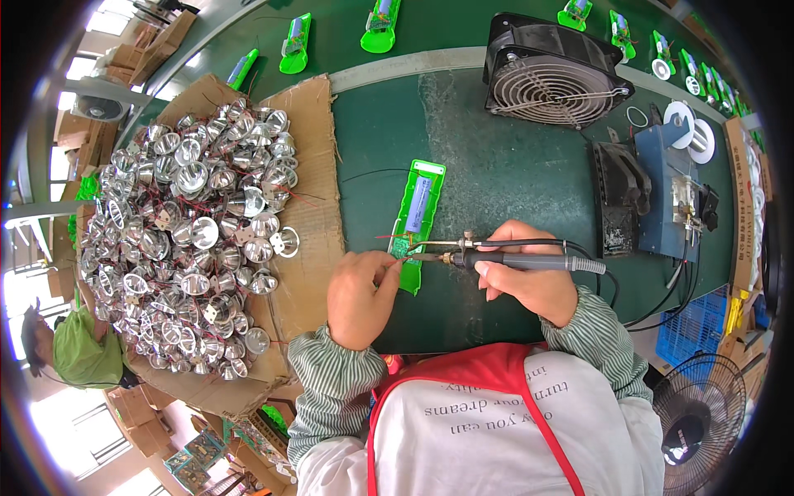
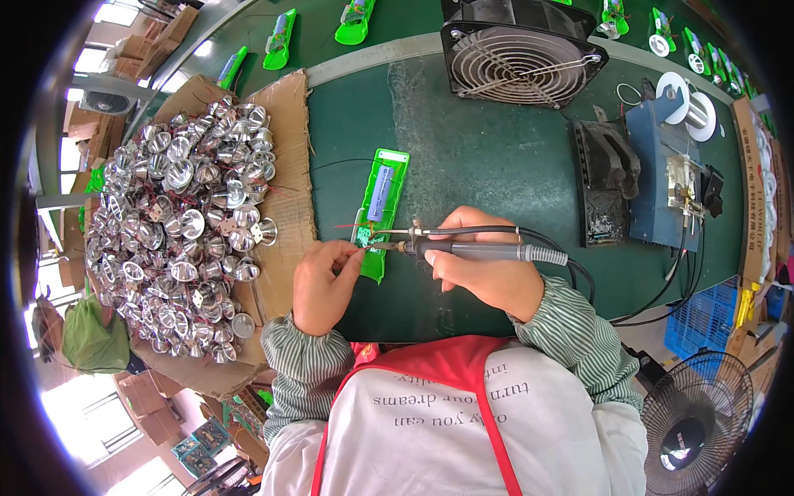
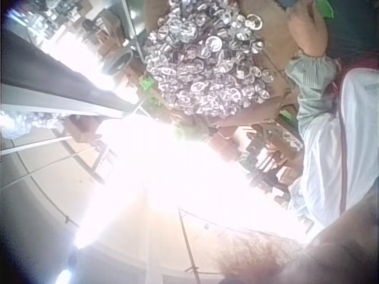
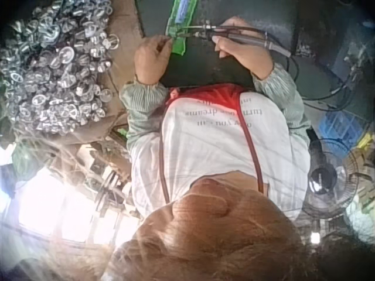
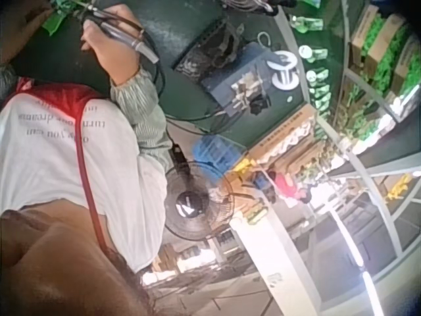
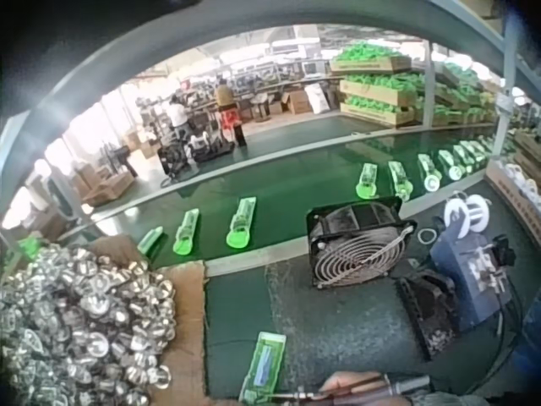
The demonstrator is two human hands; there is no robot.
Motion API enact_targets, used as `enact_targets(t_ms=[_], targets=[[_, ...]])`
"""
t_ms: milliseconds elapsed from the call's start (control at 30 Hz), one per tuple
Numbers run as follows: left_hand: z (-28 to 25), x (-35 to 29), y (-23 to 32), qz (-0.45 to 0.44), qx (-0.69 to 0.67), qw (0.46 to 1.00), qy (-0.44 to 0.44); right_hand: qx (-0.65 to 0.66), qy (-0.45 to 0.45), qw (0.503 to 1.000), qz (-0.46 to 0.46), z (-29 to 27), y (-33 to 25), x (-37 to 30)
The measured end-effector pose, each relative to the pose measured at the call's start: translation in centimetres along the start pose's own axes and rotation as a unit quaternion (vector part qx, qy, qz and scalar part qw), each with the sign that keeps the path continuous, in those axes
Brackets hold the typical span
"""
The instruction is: The person solders wires from reflectors onto circuit boards inside flashlight casings using a soldering iron and places the assembled units onto the conveyor belt.
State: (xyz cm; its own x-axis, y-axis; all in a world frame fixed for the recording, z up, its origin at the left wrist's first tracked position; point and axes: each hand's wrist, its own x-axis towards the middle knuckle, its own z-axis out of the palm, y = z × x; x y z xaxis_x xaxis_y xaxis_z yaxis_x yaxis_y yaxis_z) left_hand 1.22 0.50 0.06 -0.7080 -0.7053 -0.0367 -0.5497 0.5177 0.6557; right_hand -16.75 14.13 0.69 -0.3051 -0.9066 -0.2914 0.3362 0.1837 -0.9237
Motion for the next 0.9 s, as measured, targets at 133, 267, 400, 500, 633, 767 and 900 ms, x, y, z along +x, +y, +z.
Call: enact_targets(t_ms=[133, 267, 400, 500, 633, 767, 900], targets=[[-0.1, 0.1, 0.0, -0.009, 0.001, 1.000, -0.003, 0.023, 0.022, 0.999, 0.017, 0.0, -1.0, -0.6], [-0.1, -0.1, 0.0, -0.017, -0.002, 1.000, -0.004, 0.054, 0.041, 0.998, 0.017, -0.5, -1.3, -1.1], [-0.2, 0.0, 0.0, -0.013, 0.017, 1.000, -0.020, 0.002, 0.042, 0.999, -0.012, -0.8, -1.0, -1.5], [-0.3, -0.3, 0.1, -0.030, 0.006, 0.999, -0.022, 0.014, 0.032, 0.999, -0.013, -1.1, -0.7, -1.9], [-2.0, -1.4, -0.5, -0.022, -0.148, 0.988, -0.050, 0.031, 0.046, 0.998, -0.013, -1.3, -0.8, -2.2], [-2.6, -1.9, -1.3, 0.098, -0.073, 0.991, -0.062, 0.036, 0.054, 0.998, -0.025, -1.1, -0.5, -2.1], [-1.9, -2.2, -1.7, 0.002, -0.112, 0.992, -0.052, 0.044, 0.050, 0.997, -0.034, -0.8, -0.4, -2.1]])
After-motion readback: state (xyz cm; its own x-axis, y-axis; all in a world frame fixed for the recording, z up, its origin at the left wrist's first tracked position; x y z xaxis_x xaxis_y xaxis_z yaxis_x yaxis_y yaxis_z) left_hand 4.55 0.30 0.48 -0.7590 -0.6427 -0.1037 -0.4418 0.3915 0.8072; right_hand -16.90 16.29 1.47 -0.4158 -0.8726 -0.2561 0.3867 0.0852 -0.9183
